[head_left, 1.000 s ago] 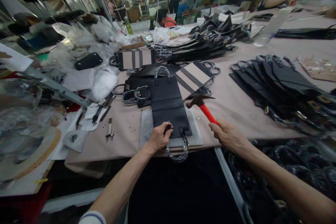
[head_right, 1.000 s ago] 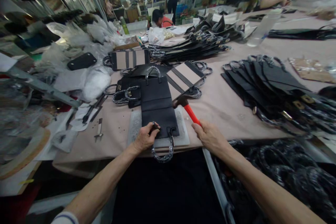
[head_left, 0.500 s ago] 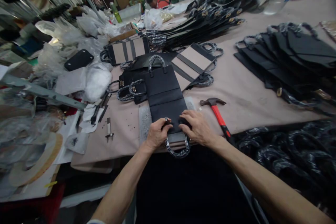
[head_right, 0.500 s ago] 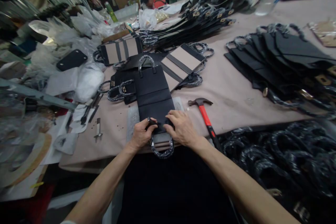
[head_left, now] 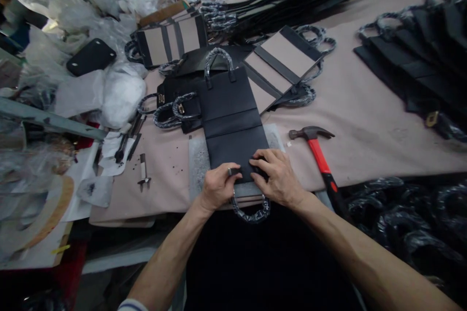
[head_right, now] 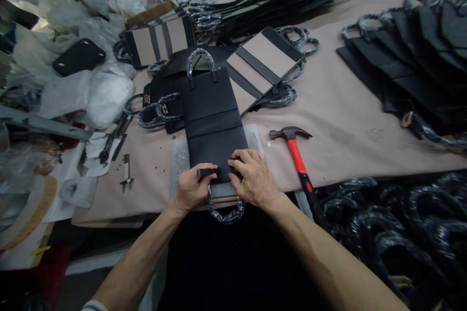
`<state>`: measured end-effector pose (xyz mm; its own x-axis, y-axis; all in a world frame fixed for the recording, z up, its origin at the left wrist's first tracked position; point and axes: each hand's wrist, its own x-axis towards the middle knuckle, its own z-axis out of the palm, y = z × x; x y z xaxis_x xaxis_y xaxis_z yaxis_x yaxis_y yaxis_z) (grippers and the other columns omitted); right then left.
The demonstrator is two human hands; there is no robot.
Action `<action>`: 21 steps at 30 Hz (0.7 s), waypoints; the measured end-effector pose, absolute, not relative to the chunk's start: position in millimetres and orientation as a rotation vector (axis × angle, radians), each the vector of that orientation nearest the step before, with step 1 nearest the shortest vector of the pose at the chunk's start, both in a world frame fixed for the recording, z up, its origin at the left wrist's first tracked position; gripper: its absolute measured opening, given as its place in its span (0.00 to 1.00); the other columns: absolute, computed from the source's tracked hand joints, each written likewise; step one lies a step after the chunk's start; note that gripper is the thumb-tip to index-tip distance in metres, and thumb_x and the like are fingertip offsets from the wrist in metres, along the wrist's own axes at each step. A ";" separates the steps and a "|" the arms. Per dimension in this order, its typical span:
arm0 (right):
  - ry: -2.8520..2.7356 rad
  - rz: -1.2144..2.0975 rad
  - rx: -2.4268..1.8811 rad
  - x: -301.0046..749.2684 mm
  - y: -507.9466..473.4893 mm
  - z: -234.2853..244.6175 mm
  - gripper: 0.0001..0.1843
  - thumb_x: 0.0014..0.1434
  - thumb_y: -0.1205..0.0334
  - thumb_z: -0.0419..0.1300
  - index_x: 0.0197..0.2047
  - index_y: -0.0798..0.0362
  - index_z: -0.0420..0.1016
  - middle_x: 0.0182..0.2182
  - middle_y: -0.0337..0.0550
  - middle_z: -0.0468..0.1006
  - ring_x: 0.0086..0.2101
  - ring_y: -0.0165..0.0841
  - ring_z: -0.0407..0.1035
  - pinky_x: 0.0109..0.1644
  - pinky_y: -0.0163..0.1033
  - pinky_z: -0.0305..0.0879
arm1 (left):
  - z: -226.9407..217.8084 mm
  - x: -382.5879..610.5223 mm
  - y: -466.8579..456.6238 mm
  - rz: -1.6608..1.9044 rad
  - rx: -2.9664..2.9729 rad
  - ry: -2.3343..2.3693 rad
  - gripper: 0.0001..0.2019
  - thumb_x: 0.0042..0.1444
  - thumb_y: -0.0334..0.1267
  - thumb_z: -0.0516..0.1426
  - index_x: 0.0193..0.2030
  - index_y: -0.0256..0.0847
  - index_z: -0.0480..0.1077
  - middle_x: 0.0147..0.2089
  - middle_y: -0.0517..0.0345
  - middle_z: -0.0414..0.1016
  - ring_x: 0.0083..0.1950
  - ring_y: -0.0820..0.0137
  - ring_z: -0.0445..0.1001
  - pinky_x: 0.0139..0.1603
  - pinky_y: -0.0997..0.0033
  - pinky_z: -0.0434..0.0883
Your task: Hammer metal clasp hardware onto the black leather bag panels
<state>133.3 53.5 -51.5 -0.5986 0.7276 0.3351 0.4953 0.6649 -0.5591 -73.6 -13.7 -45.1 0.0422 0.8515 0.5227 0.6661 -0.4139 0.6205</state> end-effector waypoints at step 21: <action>-2.351 0.586 -0.971 133.8 52.9 -48.0 0.14 0.62 0.64 0.62 0.51 0.50 0.76 0.51 0.50 0.74 0.52 0.45 0.66 0.55 0.53 0.62 | -40.0 -59.3 -11.9 1.315 1.782 1.702 0.05 0.64 0.33 0.60 0.43 0.41 0.79 0.41 0.56 0.86 0.41 0.67 0.85 0.45 0.69 0.83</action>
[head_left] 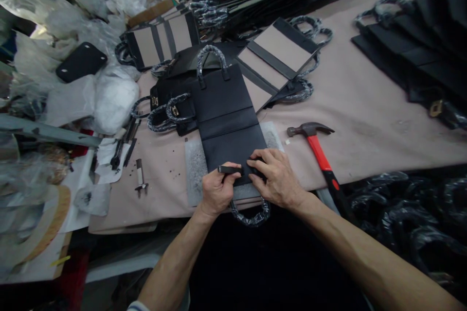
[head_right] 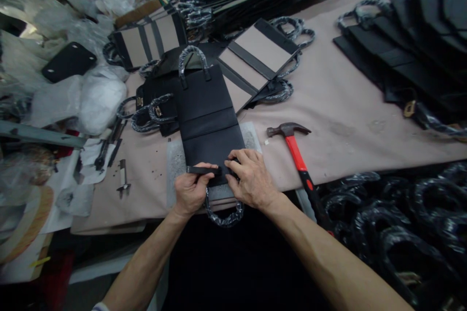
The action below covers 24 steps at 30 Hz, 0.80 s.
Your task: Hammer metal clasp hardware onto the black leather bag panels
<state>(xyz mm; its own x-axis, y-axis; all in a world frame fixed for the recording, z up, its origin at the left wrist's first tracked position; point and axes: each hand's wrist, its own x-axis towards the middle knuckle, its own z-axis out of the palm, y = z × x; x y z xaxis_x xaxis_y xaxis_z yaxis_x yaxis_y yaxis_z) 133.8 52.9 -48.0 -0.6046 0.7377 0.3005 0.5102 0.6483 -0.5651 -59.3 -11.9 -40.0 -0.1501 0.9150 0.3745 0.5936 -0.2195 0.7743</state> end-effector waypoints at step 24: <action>-2.351 0.582 -0.952 134.5 54.5 -47.2 0.13 0.62 0.63 0.63 0.50 0.49 0.76 0.51 0.49 0.75 0.51 0.46 0.66 0.54 0.53 0.61 | -45.8 -54.8 -12.3 1.324 1.787 1.808 0.05 0.64 0.34 0.60 0.44 0.40 0.78 0.40 0.55 0.86 0.40 0.67 0.85 0.46 0.69 0.82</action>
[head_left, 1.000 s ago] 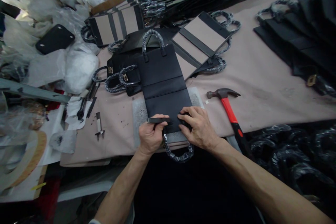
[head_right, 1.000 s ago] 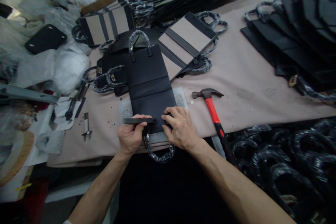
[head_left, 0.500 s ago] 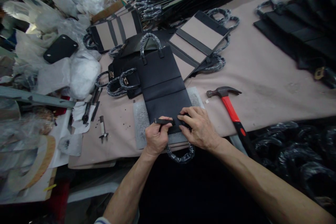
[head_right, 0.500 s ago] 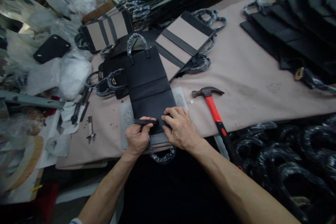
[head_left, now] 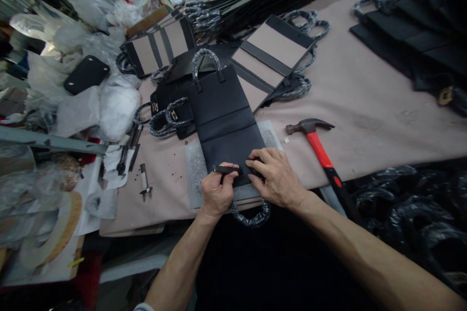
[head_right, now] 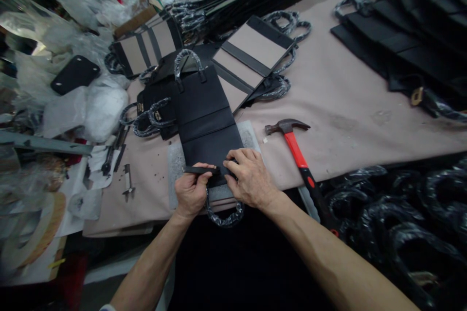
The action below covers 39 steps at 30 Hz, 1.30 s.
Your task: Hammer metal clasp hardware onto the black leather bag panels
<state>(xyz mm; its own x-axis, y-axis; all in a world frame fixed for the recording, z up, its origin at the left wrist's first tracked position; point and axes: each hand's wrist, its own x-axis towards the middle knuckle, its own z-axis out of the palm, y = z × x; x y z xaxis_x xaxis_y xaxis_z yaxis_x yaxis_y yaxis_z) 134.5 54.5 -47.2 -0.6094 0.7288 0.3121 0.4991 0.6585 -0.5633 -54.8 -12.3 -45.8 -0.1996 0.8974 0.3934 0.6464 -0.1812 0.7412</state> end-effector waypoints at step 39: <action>-1.857 0.453 -1.086 191.9 47.9 -34.5 0.10 0.66 0.60 0.58 0.49 0.48 0.76 0.45 0.51 0.79 0.49 0.46 0.72 0.55 0.54 0.68 | -40.4 -52.2 -2.0 1.228 1.913 1.762 0.04 0.63 0.33 0.59 0.43 0.41 0.74 0.37 0.56 0.83 0.38 0.68 0.83 0.44 0.71 0.79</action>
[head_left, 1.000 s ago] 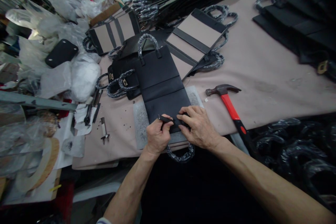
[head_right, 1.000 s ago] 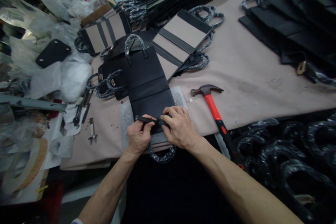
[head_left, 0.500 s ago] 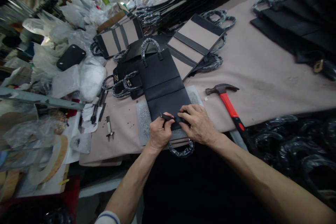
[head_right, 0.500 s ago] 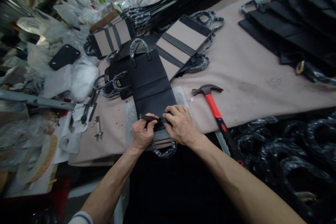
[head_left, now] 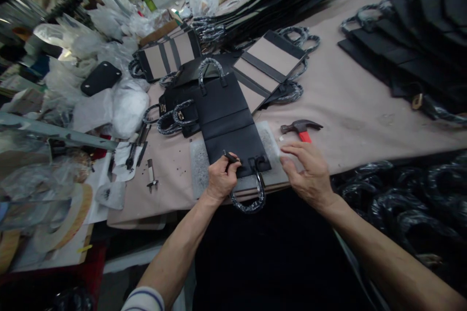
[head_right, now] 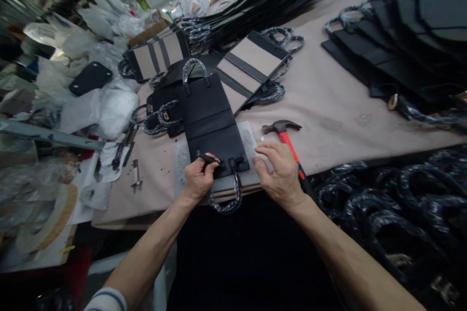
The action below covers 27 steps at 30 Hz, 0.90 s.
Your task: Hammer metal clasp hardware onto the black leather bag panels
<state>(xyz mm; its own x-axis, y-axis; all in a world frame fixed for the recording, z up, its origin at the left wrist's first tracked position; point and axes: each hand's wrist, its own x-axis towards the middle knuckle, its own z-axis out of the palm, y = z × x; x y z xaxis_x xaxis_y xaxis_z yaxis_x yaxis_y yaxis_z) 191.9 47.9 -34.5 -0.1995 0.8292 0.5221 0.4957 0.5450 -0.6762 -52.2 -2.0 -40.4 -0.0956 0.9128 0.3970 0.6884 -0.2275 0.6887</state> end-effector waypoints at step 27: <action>-2.070 0.651 -1.387 197.5 24.4 85.2 0.19 0.68 0.42 0.51 0.32 0.48 0.63 0.18 0.34 0.63 0.19 0.30 0.57 0.25 0.37 0.48 | -52.3 -53.8 -3.6 1.260 2.000 1.694 0.05 0.60 0.29 0.61 0.42 0.41 0.74 0.40 0.55 0.84 0.41 0.65 0.84 0.46 0.70 0.80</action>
<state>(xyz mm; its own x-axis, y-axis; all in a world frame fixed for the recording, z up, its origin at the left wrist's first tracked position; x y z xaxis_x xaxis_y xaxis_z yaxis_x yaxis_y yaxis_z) 197.5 24.4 85.2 -0.3091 0.9338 0.1805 0.6625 0.3475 -0.6636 -53.8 -3.6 -52.3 -0.0397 0.8904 0.4534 0.6902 -0.3037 0.6568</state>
